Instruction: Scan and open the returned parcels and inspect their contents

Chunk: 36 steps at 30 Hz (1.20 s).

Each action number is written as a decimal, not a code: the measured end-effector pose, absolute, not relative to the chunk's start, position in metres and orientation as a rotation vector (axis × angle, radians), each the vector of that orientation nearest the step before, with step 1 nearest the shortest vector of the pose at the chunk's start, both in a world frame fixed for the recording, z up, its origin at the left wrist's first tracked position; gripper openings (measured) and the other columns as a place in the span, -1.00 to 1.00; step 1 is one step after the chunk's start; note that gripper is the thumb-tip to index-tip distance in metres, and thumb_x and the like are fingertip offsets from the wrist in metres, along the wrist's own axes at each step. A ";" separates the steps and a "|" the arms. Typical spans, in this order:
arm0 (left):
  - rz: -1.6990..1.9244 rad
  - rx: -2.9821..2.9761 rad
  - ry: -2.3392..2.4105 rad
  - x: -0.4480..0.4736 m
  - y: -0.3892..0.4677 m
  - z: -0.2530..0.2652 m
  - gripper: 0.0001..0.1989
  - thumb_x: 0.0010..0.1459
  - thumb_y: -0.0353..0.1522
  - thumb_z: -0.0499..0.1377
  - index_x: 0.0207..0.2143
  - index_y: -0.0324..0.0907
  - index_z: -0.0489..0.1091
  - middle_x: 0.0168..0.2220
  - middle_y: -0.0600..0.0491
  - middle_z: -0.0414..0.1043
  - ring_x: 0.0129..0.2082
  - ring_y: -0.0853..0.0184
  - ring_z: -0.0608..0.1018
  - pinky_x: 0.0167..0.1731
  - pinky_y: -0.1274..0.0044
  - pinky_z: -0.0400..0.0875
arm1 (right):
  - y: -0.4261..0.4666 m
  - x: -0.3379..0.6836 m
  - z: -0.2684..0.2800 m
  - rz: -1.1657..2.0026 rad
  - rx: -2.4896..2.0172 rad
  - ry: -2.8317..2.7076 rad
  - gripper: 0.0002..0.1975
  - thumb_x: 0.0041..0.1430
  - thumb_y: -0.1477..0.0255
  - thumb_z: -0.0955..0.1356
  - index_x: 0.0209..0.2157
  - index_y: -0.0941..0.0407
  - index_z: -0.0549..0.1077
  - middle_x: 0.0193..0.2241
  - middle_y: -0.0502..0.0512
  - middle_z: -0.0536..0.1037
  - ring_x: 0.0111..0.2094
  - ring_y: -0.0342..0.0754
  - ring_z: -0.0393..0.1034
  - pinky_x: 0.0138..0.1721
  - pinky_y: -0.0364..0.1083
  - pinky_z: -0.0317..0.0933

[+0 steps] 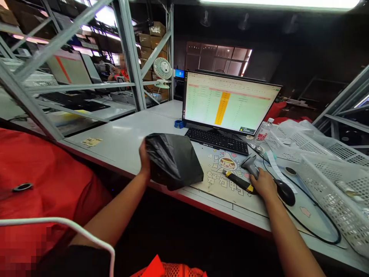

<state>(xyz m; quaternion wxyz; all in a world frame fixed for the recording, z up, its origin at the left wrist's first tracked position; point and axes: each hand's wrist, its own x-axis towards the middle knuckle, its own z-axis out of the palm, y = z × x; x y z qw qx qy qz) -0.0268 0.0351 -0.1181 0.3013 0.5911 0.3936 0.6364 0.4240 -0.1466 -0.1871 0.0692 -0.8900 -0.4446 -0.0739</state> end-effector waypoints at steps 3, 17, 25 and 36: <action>1.660 1.610 1.121 -0.006 0.044 -0.142 -0.71 0.33 -0.19 0.14 -0.33 -0.22 0.44 -0.40 0.07 0.48 -0.31 0.28 0.50 -0.27 0.50 0.43 | -0.149 0.421 -0.187 -0.260 -2.670 -1.368 -0.40 0.43 0.27 0.28 0.33 0.36 0.32 0.16 0.51 0.52 0.16 0.28 0.45 0.15 0.11 0.30; 0.926 2.492 1.029 -0.021 0.042 -0.080 -0.79 0.15 -0.28 0.14 -0.46 -0.17 0.48 -0.56 0.06 0.41 -0.50 0.28 0.47 -0.41 0.49 0.32 | -0.147 0.424 -0.159 -0.008 -2.793 -1.243 -0.45 0.35 0.16 0.31 0.18 0.25 0.45 0.00 0.49 0.60 0.01 0.32 0.53 -0.07 0.13 0.34; 0.616 1.883 1.131 0.002 0.065 -0.086 -0.69 0.14 -0.17 0.17 -0.55 -0.18 0.36 -0.62 0.06 0.31 -0.66 0.36 0.34 -0.62 0.51 0.22 | -0.210 0.385 -0.073 0.265 -2.183 -1.754 -0.56 0.29 -0.02 0.38 -0.17 0.07 0.60 -0.39 0.04 0.59 -0.37 0.02 0.44 -0.35 -0.08 0.26; 1.128 2.100 1.107 0.017 0.018 -0.068 -0.57 0.18 -0.05 0.25 -0.05 -0.14 0.35 -0.05 -0.05 0.52 -0.20 0.22 0.53 -0.14 0.38 0.40 | -0.242 0.318 -0.001 0.392 -1.806 -2.079 -0.74 0.37 0.18 0.40 -0.14 0.08 0.57 -0.37 -0.01 0.60 -0.37 -0.08 0.42 -0.34 -0.14 0.32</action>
